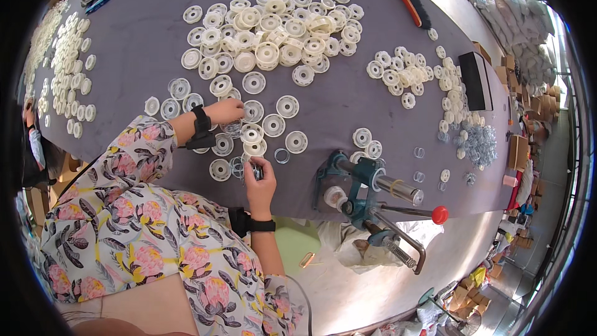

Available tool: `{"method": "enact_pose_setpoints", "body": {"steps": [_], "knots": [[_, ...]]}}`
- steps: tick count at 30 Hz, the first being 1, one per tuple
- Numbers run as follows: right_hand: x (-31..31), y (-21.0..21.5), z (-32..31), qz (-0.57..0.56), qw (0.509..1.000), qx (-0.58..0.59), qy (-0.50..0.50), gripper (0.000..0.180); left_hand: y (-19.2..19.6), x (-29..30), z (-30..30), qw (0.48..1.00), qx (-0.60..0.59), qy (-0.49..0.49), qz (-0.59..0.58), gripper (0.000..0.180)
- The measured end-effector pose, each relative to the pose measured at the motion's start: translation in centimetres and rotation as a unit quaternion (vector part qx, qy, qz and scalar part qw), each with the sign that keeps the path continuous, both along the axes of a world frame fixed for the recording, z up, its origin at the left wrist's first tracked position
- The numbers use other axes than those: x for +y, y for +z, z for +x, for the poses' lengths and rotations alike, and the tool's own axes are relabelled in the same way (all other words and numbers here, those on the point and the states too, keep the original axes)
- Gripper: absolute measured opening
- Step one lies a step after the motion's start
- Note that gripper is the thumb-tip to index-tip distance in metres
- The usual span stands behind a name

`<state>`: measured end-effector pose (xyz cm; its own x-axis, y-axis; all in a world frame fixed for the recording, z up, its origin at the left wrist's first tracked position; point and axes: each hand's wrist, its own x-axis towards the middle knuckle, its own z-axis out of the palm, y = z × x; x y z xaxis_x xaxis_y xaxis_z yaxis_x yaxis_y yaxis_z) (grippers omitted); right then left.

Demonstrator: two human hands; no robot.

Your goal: The person uses a manual press to assemble a white plastic component, then gathers a pile of plastic caps and metal springs to begin inserting the springs into the caps by hand.

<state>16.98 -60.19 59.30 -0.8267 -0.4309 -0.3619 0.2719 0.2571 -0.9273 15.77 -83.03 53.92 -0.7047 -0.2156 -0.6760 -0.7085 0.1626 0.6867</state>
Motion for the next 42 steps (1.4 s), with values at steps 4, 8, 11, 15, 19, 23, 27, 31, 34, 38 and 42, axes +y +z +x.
{"method": "enact_pose_setpoints", "body": {"steps": [4, 8, 11, 15, 19, 23, 27, 31, 34, 38, 42], "knots": [[0.6, -1.0, -0.3, 0.006, 0.999, -0.042, -0.020, 0.019, -1.5, -0.4, -1.1, 0.997, -0.030, -0.005, 0.069, 0.024], [0.2, -0.6, -0.5, -0.001, 0.998, -0.064, -0.023, 0.019, -2.2, -0.6, -1.9, 0.992, -0.092, 0.027, 0.083, 0.023], [0.0, -1.1, -0.5, -0.009, 1.000, -0.001, -0.017, 0.019, -0.8, -0.3, -2.6, 0.998, -0.065, -0.017, 0.014, 0.025], [-0.4, -0.2, -1.0, 0.000, 0.996, -0.082, -0.026, 0.018, -0.4, 0.3, -2.1, 0.982, -0.004, -0.060, -0.177, 0.027], [0.3, -2.7, -0.9, -0.051, 0.983, -0.137, -0.115, 0.021, 4.0, 2.3, -0.5, 0.956, 0.068, -0.125, -0.258, 0.031], [-0.3, -1.4, -0.8, -0.074, 0.941, -0.278, -0.177, 0.026, 7.7, 4.0, 3.0, 0.965, 0.131, -0.204, -0.096, 0.051], [0.0, -1.9, -0.3, -0.131, 0.938, -0.285, -0.146, 0.029, 6.6, 5.1, 5.1, 0.964, 0.160, -0.210, 0.029, 0.067], [0.8, -1.6, 0.0, -0.198, 0.913, -0.348, -0.072, 0.034, 6.6, 4.3, 6.9, 0.964, 0.176, -0.201, -0.009, 0.058], [0.9, -1.7, 0.7, -0.139, 0.942, -0.302, -0.036, 0.037, 5.7, 4.3, 7.8, 0.965, 0.176, -0.190, 0.029, 0.051], [0.5, -1.4, 1.7, -0.090, 0.976, -0.198, -0.033, 0.035, 5.2, 4.8, 8.7, 0.972, 0.184, -0.114, 0.092, 0.049], [0.6, -0.8, 1.4, -0.113, 0.943, -0.300, -0.087, 0.031, 6.3, 4.6, 9.1, 0.969, 0.219, -0.081, 0.075, 0.047]]}}
